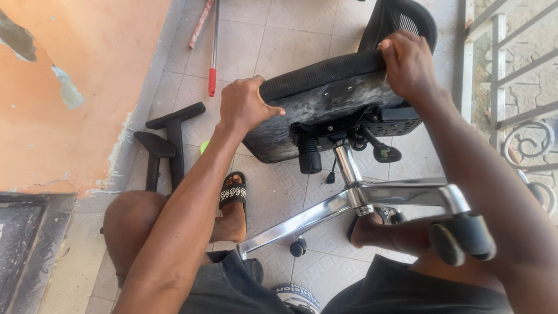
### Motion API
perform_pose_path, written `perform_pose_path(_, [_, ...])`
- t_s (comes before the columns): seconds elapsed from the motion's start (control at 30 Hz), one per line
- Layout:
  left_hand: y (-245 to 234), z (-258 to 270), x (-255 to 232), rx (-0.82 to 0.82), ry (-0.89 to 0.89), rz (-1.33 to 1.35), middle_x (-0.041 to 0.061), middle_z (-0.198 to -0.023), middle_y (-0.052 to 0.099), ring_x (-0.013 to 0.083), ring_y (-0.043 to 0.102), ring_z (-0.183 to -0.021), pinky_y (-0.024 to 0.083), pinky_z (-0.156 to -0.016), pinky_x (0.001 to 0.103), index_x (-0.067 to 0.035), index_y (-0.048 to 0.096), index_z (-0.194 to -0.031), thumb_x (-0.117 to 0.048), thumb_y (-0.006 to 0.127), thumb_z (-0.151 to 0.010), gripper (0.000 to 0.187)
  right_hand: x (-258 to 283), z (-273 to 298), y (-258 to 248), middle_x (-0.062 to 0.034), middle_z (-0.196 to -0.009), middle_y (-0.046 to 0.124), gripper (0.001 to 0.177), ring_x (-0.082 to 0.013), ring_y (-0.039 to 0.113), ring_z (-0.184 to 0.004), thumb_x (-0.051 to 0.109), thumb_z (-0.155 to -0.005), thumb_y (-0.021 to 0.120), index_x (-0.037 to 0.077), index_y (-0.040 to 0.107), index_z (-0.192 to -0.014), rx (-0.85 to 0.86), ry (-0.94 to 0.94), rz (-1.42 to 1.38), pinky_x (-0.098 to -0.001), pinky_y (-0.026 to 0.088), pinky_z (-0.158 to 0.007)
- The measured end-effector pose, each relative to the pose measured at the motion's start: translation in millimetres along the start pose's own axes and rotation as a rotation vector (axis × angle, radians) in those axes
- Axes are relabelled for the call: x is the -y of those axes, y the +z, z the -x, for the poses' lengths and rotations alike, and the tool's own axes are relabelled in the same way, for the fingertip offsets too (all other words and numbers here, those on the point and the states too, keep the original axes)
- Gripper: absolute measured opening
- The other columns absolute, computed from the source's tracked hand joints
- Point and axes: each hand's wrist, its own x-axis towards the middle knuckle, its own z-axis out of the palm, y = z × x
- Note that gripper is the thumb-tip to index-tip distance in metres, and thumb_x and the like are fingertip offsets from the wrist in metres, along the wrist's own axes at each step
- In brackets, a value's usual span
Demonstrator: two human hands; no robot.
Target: The person assembles an office chair by attaching the backrest to the seat using a hex key. They align the backrest, insert screws, and tighten them to secure the connection.
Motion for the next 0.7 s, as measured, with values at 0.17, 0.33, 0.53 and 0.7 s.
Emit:
perform_pose_path(0.17, [11.1,-8.5,-19.2,-0.040,0.141,0.035,0.012,-0.058,0.067,0.0255,0.067,-0.054,0.053,-0.055,0.039,0.000,0.069,-0.075,-0.046,0.102,-0.056,0.060,-23.7,8.3,-16.4,-0.0182,-0.094,0.063,0.038,-0.0335,0.061,-0.086,0.015,-0.118,0.047,-0.005,0.068,-0.093,0.030,0.127,-0.002,-0.0484,0.047,-0.081])
perform_pose_path(0.33, [23.1,-19.7,-37.5,-0.015,0.215,0.016,0.009,-0.051,0.064,0.0210,0.060,-0.042,0.049,-0.045,0.036,-0.001,0.067,-0.069,-0.046,0.100,-0.061,0.056,-37.4,25.9,-25.9,-0.0173,-0.094,0.061,0.037,-0.0293,0.060,-0.086,0.013,-0.118,0.048,-0.007,0.067,-0.094,-0.030,0.157,-0.053,-0.0446,0.047,-0.079])
perform_pose_path(0.53, [32.7,-24.5,-50.6,-0.088,0.328,0.049,0.006,-0.047,0.062,0.0174,0.057,-0.038,0.047,-0.042,0.034,-0.003,0.068,-0.069,-0.043,0.100,-0.062,0.051,-50.9,29.3,-39.2,-0.0139,-0.087,0.060,0.037,-0.0225,0.056,-0.081,0.020,-0.118,0.047,-0.003,0.066,-0.096,-0.004,0.389,-0.173,-0.0392,0.046,-0.075])
perform_pose_path(0.7, [22.6,-31.8,-41.7,0.024,0.276,-0.070,0.005,-0.048,0.064,0.0187,0.058,-0.040,0.047,-0.042,0.035,-0.004,0.070,-0.064,-0.042,0.098,-0.080,0.050,-47.5,20.4,-33.4,-0.0115,-0.096,0.061,0.043,-0.0222,0.057,-0.085,0.024,-0.120,0.043,-0.002,0.064,-0.093,0.028,0.366,-0.135,-0.0370,0.048,-0.079])
